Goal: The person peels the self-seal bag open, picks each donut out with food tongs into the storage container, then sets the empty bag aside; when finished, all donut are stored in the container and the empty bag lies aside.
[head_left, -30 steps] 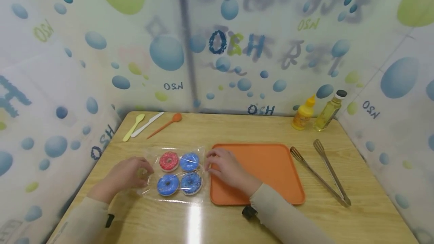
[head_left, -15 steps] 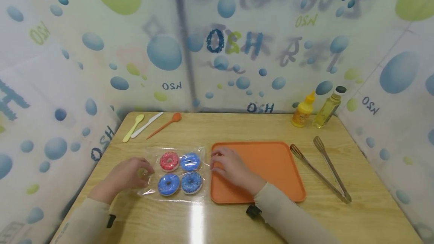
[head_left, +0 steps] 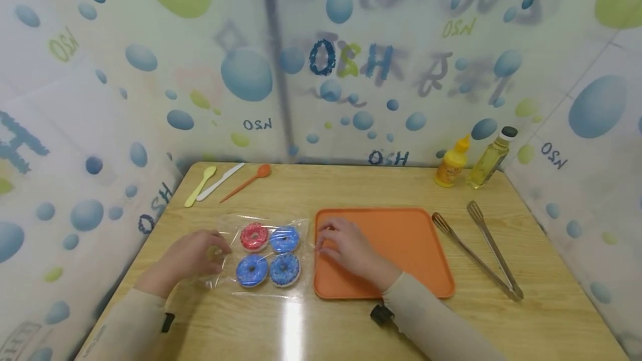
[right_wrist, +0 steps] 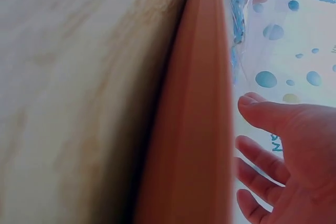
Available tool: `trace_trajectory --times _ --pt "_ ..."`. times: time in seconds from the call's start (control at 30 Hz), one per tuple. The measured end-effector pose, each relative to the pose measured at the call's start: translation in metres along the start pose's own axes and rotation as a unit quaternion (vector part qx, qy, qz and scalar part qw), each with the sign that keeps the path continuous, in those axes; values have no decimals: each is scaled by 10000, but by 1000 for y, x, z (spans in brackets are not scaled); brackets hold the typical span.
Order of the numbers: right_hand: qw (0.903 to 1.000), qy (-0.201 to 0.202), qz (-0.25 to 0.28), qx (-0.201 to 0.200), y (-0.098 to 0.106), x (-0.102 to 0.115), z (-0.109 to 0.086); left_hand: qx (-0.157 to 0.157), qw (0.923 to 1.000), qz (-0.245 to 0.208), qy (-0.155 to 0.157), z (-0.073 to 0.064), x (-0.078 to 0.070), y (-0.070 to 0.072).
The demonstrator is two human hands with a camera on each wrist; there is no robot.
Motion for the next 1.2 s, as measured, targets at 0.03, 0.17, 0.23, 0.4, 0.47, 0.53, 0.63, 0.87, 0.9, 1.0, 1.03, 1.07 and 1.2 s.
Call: trace_trajectory --times 0.03,0.17,0.23,0.4,0.47,0.53,0.63,0.87,0.9,1.0,1.03,1.07,1.2 --pt "10000 -12 32 -2 1 -1 0 -12 10000 20 -47 1 0 0" --pt "9998 24 157 -144 5 -1 0 -31 9998 56 -198 2 -1 1" --pt "9995 107 180 -246 7 1 2 -23 9998 50 -193 2 -1 1" --pt "9993 256 72 -253 8 4 10 -7 9998 -10 -186 2 -1 1" --pt "9996 235 38 -133 5 5 14 -9 9998 -18 -196 1 -1 0" --pt "9997 248 52 -10 2 7 18 -16 9997 -10 -224 1 -1 1" --pt "9993 259 143 208 -1 12 23 -1 9999 -34 -139 1 0 1" --pt "9990 31 -129 426 -6 17 29 47 9999 -142 -26 1 2 1" --pt "9989 5 -166 430 -6 17 29 41 9999 -149 -30 1 2 1" --pt "9988 -48 -245 415 -5 16 28 7 9998 -142 -116 1 2 0" --pt "9989 -41 -259 379 -5 16 28 -7 9998 -133 -148 1 2 0" --pt "9991 -35 -259 338 -4 16 27 -19 9998 -114 -184 2 2 0" --pt "9994 27 -328 105 -1 13 25 -54 9997 -58 -225 2 0 0"
Point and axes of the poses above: each hand's wrist, its own z-axis towards the middle knuckle, its own y-axis out of the back of the hand, x = y × z, the point moved 6 cm from there along z, towards the middle knuckle, and after that the axes turned 8 degrees about -y, right-handed, at the moved point
